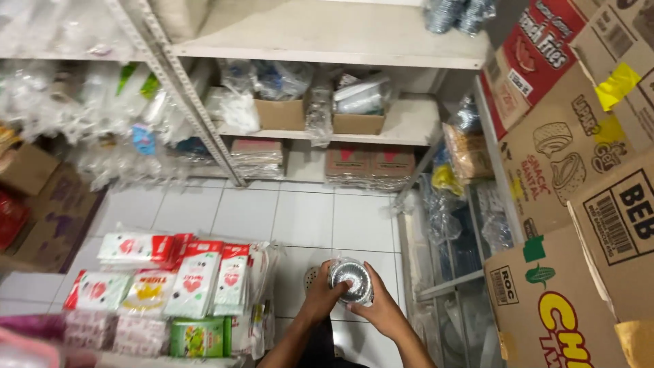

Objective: The person organizes silver-colored metal bowls by picking them up from a shelf, inspecting them, and placing some into a pink plastic basket while rearranging others on the shelf.

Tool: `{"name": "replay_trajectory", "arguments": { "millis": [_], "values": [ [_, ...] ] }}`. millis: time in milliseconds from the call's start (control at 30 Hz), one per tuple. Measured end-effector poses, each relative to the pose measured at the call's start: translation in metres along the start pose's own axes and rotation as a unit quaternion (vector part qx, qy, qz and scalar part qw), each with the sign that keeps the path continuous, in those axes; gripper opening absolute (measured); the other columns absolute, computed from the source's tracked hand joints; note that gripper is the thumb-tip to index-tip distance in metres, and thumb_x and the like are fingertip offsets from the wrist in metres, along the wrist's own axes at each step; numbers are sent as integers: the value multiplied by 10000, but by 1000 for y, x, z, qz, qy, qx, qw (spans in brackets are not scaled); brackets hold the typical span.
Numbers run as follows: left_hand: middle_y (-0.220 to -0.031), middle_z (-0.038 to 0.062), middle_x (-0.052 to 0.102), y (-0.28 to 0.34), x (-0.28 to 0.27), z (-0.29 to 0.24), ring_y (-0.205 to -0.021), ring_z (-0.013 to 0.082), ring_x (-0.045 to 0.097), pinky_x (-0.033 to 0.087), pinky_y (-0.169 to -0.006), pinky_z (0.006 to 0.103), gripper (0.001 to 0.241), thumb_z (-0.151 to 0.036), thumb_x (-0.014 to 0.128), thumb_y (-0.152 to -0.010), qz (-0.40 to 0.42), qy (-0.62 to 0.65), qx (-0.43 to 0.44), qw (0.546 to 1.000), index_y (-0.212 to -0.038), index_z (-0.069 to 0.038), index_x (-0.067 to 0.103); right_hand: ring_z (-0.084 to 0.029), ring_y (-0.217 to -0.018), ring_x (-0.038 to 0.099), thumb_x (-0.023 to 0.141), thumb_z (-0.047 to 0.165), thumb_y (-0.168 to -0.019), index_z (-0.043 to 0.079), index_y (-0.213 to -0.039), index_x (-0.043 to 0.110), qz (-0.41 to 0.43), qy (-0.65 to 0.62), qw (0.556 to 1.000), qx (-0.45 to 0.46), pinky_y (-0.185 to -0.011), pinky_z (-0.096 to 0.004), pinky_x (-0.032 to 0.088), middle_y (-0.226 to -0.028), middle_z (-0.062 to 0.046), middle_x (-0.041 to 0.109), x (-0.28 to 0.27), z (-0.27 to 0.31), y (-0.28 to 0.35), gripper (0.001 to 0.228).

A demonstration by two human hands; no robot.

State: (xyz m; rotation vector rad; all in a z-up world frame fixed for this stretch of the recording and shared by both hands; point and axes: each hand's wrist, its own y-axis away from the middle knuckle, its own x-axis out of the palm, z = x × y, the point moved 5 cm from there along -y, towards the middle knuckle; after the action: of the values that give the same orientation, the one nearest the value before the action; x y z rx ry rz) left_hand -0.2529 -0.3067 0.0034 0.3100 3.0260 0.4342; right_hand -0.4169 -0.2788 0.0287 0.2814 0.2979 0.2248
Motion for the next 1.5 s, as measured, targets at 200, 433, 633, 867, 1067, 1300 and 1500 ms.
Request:
{"name": "replay_trajectory", "arguments": {
  "millis": [200, 433, 633, 867, 1067, 1300, 1500],
  "values": [
    [-1310, 135, 641, -68, 7, -28, -1207, 209, 620, 498, -1020, 343, 658, -341, 713, -908, 78, 38, -12, 996, -1445, -72, 443, -301, -1462, 375, 899, 152, -723, 109, -1627, 141, -81, 57, 994, -48, -1151, -386, 351, -1593, -181, 333, -32, 29, -42, 1180],
    [-1402, 134, 592, -156, -33, -88, -1258, 245, 610, 486, -1066, 374, 930, -450, 729, -851, 210, -31, 35, 977, -1577, -112, 256, -269, -1400, 502, 896, 190, -677, 104, -1556, 264, -151, 71, 985, -34, -1124, -367, 425, -1516, -143, 478, -56, 85, -124, 1087],
    [-1532, 164, 422, -207, -91, -98, -1426, 294, 452, 374, -1179, 416, 1054, -413, 845, -809, 170, -54, 119, 977, -1571, -68, 204, -249, -1380, 501, 928, 224, -716, 81, -1525, 321, -152, 76, 984, -61, -1112, -360, 416, -1486, -150, 494, -42, 117, -191, 1022],
    [-1496, 153, 499, -228, -130, -96, -1445, 291, 451, 361, -1185, 419, 1135, -399, 905, -702, 174, -55, 72, 980, -1569, -82, 245, -222, -1330, 565, 897, 241, -733, 63, -1523, 354, -126, 25, 988, -86, -1105, -352, 432, -1412, -128, 590, -21, 114, -230, 975],
    [-1464, 160, 525, -248, -137, -92, -1416, 283, 468, 372, -1175, 416, 1127, -438, 913, -688, 175, -78, 69, 979, -1544, -63, 285, -216, -1272, 613, 853, 289, -779, 92, -1534, 368, -74, -22, 995, -70, -1086, -364, 471, -1364, -124, 637, -23, 111, -246, 918],
    [-1389, 165, 584, -281, -130, -98, -1363, 278, 524, 407, -1147, 411, 1100, -437, 921, -675, 143, -48, 72, 986, -1499, -41, 311, -246, -1287, 603, 757, 335, -865, 121, -1597, 223, -84, -48, 994, -54, -1053, -384, 514, -1488, -143, 523, -38, 93, -279, 931],
    [-1384, 165, 600, -315, -126, -109, -1326, 281, 552, 433, -1121, 413, 910, -295, 864, -779, 105, -47, 99, 988, -1489, -21, 366, -286, -1293, 608, 757, 393, -842, 94, -1605, 117, -101, -12, 994, -28, -1062, -395, 495, -1493, -183, 489, -60, 106, -315, 1040]
  ]
}}
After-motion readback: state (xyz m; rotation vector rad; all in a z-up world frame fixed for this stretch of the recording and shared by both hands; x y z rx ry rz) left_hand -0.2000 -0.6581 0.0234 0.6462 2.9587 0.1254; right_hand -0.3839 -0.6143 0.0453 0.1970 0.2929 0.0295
